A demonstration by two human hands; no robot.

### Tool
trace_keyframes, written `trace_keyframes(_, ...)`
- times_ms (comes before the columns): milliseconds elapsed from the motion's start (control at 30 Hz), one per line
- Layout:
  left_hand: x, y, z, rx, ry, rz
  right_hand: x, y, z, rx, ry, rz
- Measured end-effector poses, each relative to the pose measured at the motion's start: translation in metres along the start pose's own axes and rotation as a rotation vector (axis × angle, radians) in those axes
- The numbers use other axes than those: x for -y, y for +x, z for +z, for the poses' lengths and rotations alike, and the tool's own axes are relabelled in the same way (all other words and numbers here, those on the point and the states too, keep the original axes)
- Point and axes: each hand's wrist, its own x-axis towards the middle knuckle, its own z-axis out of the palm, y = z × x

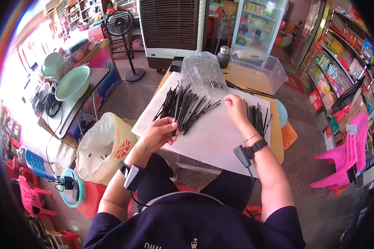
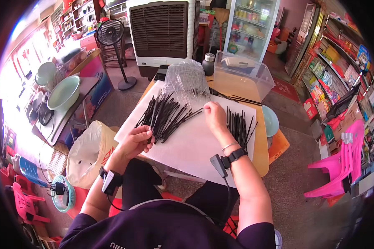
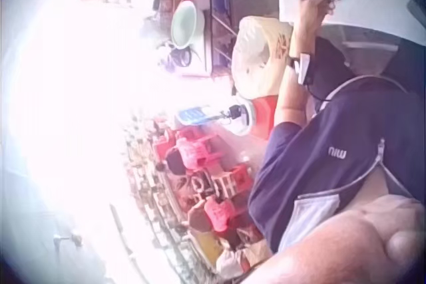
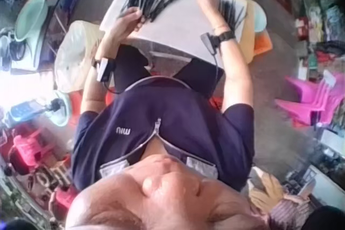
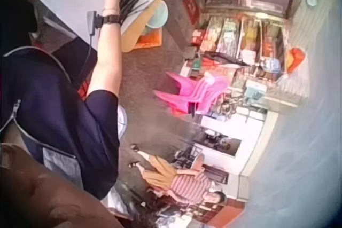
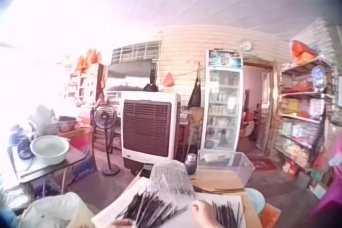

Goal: Bundling black plastic zip ties on a white tabletop surface.

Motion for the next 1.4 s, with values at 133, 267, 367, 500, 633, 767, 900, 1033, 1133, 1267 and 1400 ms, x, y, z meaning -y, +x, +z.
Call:
trace_keyframes(133,0.011,0.021,0.017,-0.076,0.029,0.090,0.020,0.014,0.014,0.140,-0.171,-0.184)
trace_keyframes(267,0.022,0.041,0.031,-0.078,0.050,0.078,0.017,0.024,0.030,0.138,-0.450,-0.282)
trace_keyframes(367,0.027,0.050,0.036,-0.069,0.061,0.097,0.014,0.018,0.020,0.129,-0.464,-0.331)
trace_keyframes(500,0.029,0.071,0.035,-0.106,0.130,0.161,0.021,0.009,-0.007,-0.115,-0.478,-0.265)
trace_keyframes(633,0.039,0.093,0.041,-0.132,0.163,0.194,0.016,0.000,-0.024,-0.008,-0.730,-0.339)
trace_keyframes(767,0.045,0.093,0.041,-0.167,0.211,0.218,0.034,-0.014,-0.031,0.464,-0.258,-0.153)
trace_keyframes(900,0.041,0.088,0.040,-0.211,0.200,0.236,0.030,-0.011,-0.039,0.684,0.520,0.245)
trace_keyframes(1033,0.039,0.088,0.042,-0.214,0.196,0.279,0.022,-0.013,-0.043,0.664,1.065,0.550)
trace_keyframes(1133,0.042,0.089,0.044,-0.221,0.191,0.297,0.023,-0.021,-0.033,0.677,1.195,0.581)
trace_keyframes(1267,0.046,0.084,0.042,-0.178,0.172,0.324,0.027,-0.027,-0.021,0.618,1.199,0.515)
trace_keyframes(1400,0.047,0.081,0.040,-0.166,0.143,0.324,0.027,-0.023,-0.015,0.320,0.849,0.279)
